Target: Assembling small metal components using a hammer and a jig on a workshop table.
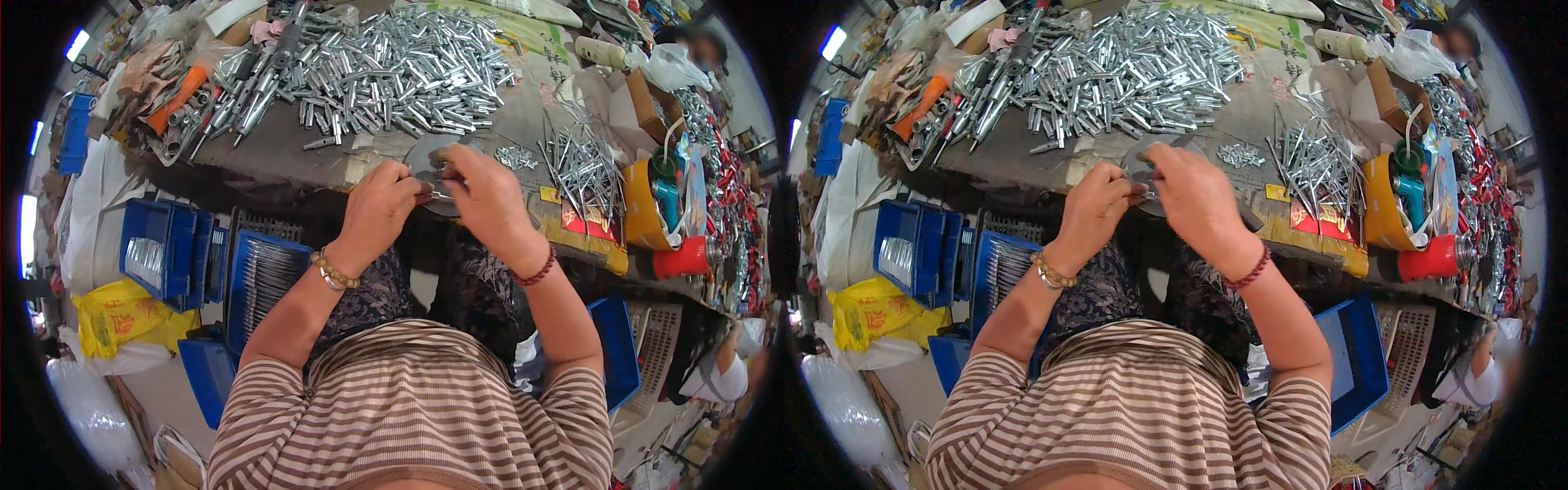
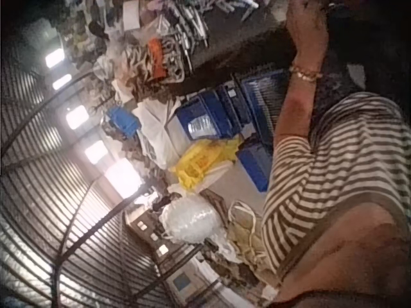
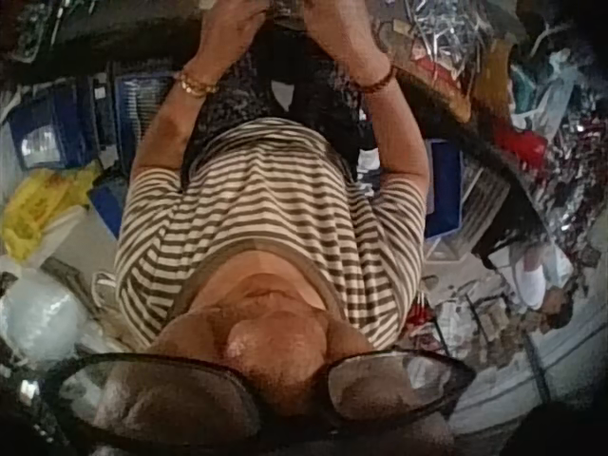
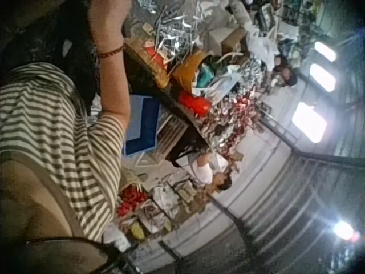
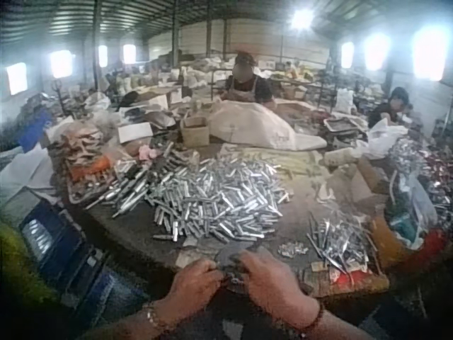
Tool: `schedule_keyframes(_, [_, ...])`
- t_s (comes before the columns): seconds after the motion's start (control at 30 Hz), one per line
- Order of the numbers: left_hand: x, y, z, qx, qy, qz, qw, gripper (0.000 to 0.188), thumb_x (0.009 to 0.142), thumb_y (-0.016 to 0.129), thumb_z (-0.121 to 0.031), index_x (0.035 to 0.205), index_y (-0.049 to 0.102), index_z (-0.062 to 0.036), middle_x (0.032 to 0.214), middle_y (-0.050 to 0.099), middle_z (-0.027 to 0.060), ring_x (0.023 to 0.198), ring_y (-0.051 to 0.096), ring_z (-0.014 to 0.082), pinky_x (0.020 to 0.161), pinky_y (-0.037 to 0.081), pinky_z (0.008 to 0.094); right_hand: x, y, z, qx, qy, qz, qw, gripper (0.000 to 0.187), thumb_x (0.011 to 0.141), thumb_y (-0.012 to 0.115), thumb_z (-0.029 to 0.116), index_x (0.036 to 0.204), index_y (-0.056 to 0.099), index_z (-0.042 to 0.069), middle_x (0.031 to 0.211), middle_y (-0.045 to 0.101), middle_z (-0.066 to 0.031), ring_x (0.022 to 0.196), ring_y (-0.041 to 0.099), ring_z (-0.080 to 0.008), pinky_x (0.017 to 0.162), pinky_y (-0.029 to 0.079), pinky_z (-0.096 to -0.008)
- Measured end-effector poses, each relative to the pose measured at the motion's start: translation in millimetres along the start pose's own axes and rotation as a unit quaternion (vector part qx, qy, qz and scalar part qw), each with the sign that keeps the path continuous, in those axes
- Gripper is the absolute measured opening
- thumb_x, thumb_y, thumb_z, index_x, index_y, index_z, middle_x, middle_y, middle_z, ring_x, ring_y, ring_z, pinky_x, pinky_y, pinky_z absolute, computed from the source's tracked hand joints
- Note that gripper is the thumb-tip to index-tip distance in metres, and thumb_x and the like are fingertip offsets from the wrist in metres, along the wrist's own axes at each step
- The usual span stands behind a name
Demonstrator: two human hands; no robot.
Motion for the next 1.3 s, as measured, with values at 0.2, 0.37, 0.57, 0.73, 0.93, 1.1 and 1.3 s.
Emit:
schedule_keyframes(0.2, [0.4,-0.4,-2.7,0.0,-0.016,0.005,1.0,0.013,0.083,0.078,-0.009,0.095,0.074,-0.0075,0.094,0.061,0.0078,0.087,0.064,0.0287,0.073,0.051,0.0405,-1.5,2.3,2.5,0.157,0.094,-0.015,0.983,0.04,0.086,0.067,-0.004,0.124,0.061,0.006,0.097,0.072,-0.015,0.089,0.071,-0.0356,0.078,0.056,-0.0414])
schedule_keyframes(0.37, [-1.3,-0.9,-2.1,-0.033,-0.032,0.005,0.999,0.012,0.083,0.078,-0.011,0.093,0.072,-0.0076,0.093,0.06,0.0063,0.089,0.063,0.0283,0.075,0.051,0.0416,-9.3,1.8,-4.1,0.079,0.088,0.018,0.993,0.04,0.086,0.068,-0.002,0.124,0.061,0.006,0.094,0.072,-0.0148,0.088,0.071,-0.0356,0.077,0.056,-0.0421])
schedule_keyframes(0.57, [-0.7,-2.7,-0.6,-0.019,-0.019,-0.001,1.0,0.01,0.085,0.075,-0.006,0.095,0.073,-0.0051,0.094,0.062,0.009,0.087,0.065,0.0291,0.073,0.052,0.0402,-2.9,3.3,-1.0,0.043,0.029,0.028,0.998,0.038,0.085,0.066,-0.002,0.121,0.058,0.006,0.09,0.07,-0.0158,0.089,0.068,-0.0387,0.074,0.054,-0.0467])
schedule_keyframes(0.73, [-1.1,1.1,0.9,0.011,-0.014,-0.004,1.0,0.013,0.083,0.08,-0.012,0.094,0.074,-0.0072,0.093,0.06,0.0077,0.088,0.063,0.0309,0.074,0.05,0.0433,3.7,6.5,11.6,-0.078,-0.075,0.04,0.993,0.03,0.084,0.064,-0.003,0.113,0.057,0.006,0.083,0.066,-0.0143,0.085,0.066,-0.0372,0.072,0.053,-0.0477])
schedule_keyframes(0.93, [1.0,1.3,-1.6,-0.01,-0.039,0.002,0.999,0.014,0.083,0.08,-0.012,0.095,0.075,-0.0073,0.093,0.061,0.0071,0.088,0.063,0.0304,0.074,0.051,0.0426,-0.6,7.8,18.0,-0.138,-0.098,0.054,0.984,0.033,0.083,0.068,-0.001,0.115,0.059,0.006,0.089,0.067,-0.0132,0.091,0.066,-0.0352,0.076,0.054,-0.0451])
schedule_keyframes(1.1, [0.3,-2.7,2.5,-0.025,-0.048,0.027,0.998,0.014,0.086,0.078,-0.011,0.099,0.077,-0.0079,0.094,0.061,0.0072,0.087,0.064,0.0284,0.075,0.052,0.0401,-21.2,-16.6,-3.3,-0.177,-0.019,0.003,0.984,0.042,0.082,0.072,0.003,0.123,0.063,0.006,0.101,0.067,-0.0151,0.099,0.065,-0.0363,0.084,0.053,-0.0468])
schedule_keyframes(1.3, [1.7,-2.0,3.2,-0.047,-0.055,0.044,0.996,0.015,0.088,0.076,-0.01,0.103,0.079,-0.0075,0.095,0.063,0.0076,0.085,0.065,0.0244,0.075,0.052,0.0355,-45.2,-32.9,-24.6,-0.18,0.086,-0.008,0.98,0.036,0.084,0.072,0.003,0.119,0.067,0.006,0.103,0.064,-0.0164,0.098,0.064,-0.0392,0.083,0.052,-0.0467])
Point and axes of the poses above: each hand's wrist, its own x-axis towards the middle knuckle, its own y-axis out of the palm, z = x × y, the point moved 2 cm from there along x, towards the middle knuckle
